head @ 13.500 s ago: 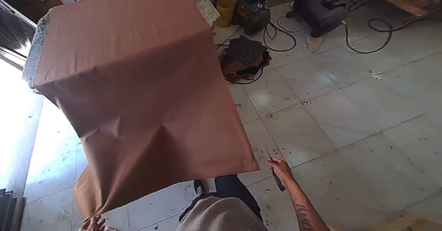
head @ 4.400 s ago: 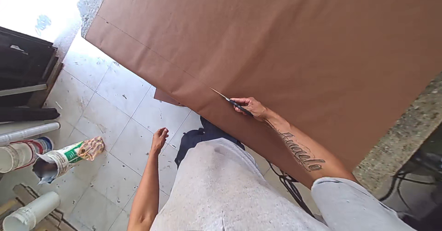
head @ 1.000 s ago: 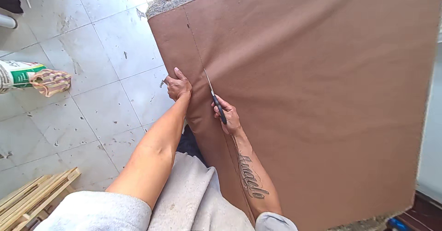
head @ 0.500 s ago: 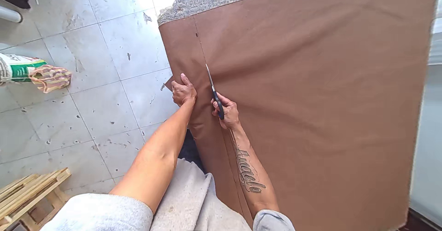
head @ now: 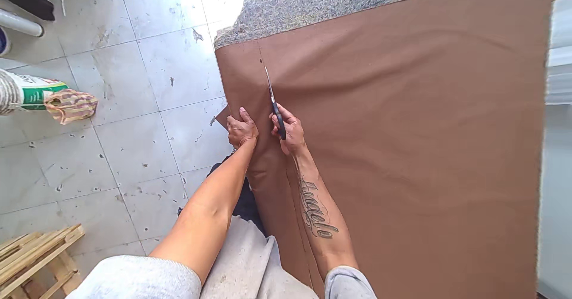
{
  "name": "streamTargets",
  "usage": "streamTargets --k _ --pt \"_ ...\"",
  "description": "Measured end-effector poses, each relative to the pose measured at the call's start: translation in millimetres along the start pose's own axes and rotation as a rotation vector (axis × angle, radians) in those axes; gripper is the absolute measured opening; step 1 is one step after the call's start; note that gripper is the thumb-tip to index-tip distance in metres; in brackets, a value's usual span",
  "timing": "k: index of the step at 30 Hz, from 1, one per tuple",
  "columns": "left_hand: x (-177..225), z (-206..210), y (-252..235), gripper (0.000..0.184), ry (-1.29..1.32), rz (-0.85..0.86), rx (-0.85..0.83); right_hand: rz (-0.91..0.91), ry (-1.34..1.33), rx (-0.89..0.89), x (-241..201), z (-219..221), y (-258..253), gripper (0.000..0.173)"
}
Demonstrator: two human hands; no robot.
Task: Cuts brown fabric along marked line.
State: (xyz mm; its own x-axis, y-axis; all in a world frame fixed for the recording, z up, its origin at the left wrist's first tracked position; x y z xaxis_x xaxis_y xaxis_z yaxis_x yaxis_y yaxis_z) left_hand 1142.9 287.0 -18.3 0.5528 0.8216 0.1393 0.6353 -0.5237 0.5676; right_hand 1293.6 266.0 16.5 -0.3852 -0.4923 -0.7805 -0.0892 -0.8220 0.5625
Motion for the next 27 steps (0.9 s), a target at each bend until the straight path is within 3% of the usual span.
streamTargets --k 27 --pt "-1 -1 2 0.066 0.029 0.012 0.010 0.048 0.003 0.060 -48 44 -86 0.039"
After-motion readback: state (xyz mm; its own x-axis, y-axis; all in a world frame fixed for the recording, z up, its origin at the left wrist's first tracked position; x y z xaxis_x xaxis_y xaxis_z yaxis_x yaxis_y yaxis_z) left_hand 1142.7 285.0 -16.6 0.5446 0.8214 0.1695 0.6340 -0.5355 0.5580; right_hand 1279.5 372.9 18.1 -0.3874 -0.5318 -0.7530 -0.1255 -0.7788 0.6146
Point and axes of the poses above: each hand's wrist, its own y-axis away from the middle knuckle, its own z-axis out of the palm, x = y × z, the point moved 4 cm from there along -y, towards the middle knuckle, and after that the axes turned 2 degrees about -x, right-handed, at the moved point
